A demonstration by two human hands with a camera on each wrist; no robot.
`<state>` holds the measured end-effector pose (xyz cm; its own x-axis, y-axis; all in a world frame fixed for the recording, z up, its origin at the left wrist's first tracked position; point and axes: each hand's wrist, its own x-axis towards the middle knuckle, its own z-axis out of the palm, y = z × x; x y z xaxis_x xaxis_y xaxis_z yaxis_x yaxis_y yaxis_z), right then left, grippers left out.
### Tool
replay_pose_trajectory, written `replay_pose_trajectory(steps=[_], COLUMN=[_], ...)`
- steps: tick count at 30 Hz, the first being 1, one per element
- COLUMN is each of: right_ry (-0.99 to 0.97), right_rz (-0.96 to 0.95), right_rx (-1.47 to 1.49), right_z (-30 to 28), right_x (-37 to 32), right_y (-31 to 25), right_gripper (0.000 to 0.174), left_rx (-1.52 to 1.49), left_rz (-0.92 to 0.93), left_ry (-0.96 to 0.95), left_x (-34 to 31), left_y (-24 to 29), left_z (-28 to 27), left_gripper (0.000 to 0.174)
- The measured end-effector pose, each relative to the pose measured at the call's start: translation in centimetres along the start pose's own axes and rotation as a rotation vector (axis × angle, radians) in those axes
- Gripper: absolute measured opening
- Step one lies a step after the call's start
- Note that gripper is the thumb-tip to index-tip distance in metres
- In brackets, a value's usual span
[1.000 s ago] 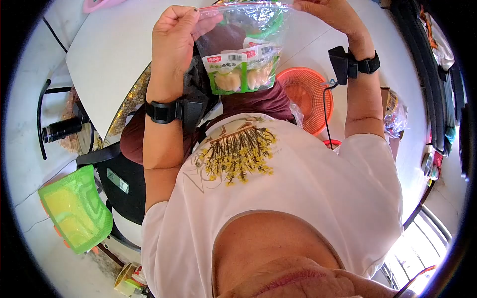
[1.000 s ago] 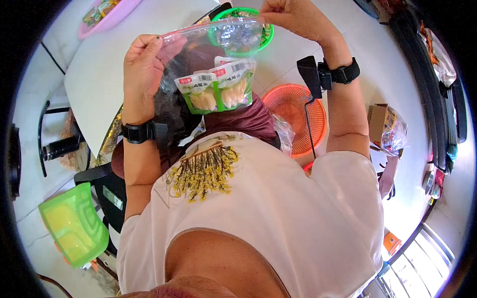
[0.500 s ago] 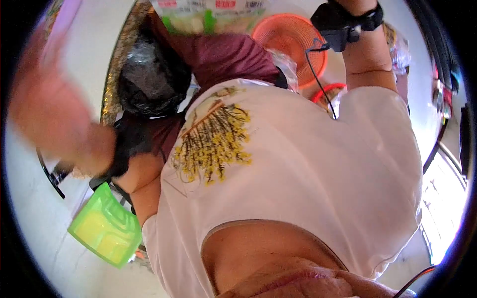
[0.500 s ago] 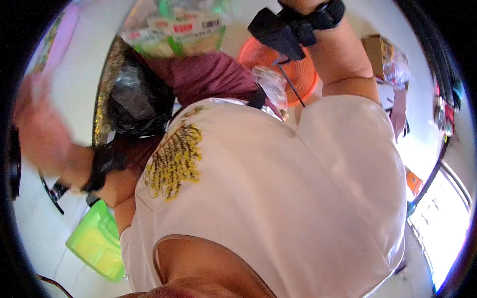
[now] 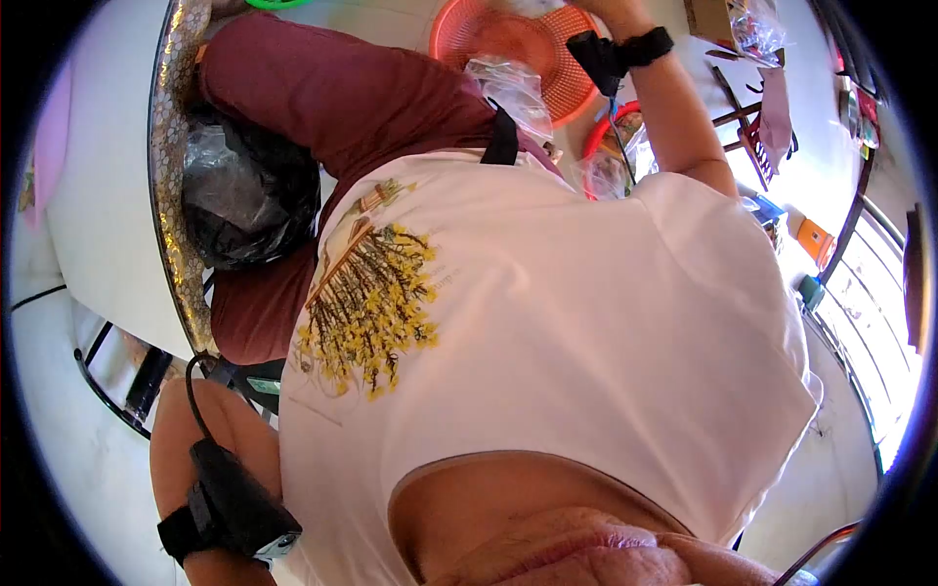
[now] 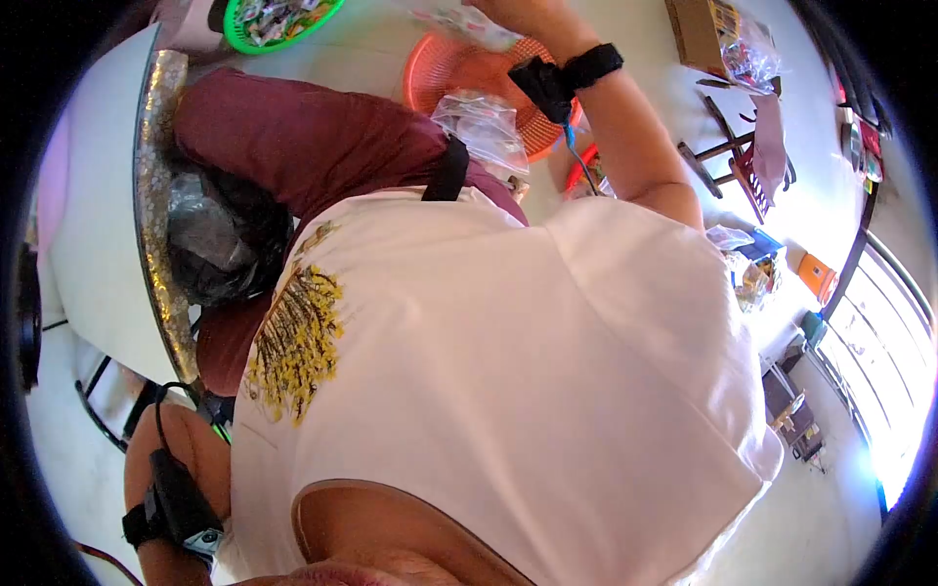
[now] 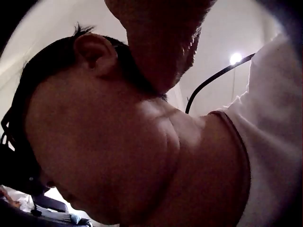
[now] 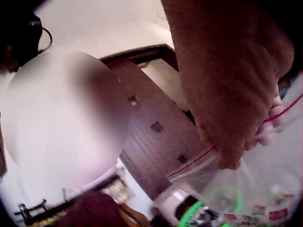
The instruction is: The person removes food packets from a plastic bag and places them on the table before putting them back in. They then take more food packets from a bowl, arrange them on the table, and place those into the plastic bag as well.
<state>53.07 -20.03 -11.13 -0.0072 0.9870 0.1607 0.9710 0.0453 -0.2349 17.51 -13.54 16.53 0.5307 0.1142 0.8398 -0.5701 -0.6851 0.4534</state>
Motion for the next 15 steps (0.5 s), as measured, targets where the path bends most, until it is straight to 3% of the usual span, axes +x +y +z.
replay_pose_trajectory(steps=[1,3,7,9,10,13,15], right_ry=[0.027,-0.106,-0.152,-0.222,-0.157,-0.156,-0.184], right_rz=[-0.021,0.241,0.217,0.312,0.311,0.131,0.245], right_rx=[0.042,-0.014,-0.115,-0.115,-0.074,-0.023,0.041], right_z=[2.5,7.1,9.3,11.1,12.8,11.6,15.7], right_x=[-1.4,-4.3,-6.7,-7.1,-7.7,-7.9,-8.9], right_y=[1.7,3.8,4.1,3.6,3.9,0.3,-0.5], right_gripper=[0.017,0.017,0.017,0.016,0.017,0.017,0.017], left_rx=[0.000,-0.007,-0.013,-0.009,-0.005,0.009,0.021], left_rz=[0.005,0.006,0.004,0.006,0.006,0.004,0.003], left_ry=[-0.001,0.003,0.004,0.008,0.006,0.006,0.008], left_x=[0.1,0.1,0.4,0.5,0.5,0.5,0.4], left_y=[-0.1,-0.5,-0.9,-0.9,-0.9,-0.5,-0.5], left_z=[0.2,0.7,1.1,1.2,1.2,1.2,1.1], left_gripper=[0.028,0.027,0.027,0.026,0.026,0.025,0.025])
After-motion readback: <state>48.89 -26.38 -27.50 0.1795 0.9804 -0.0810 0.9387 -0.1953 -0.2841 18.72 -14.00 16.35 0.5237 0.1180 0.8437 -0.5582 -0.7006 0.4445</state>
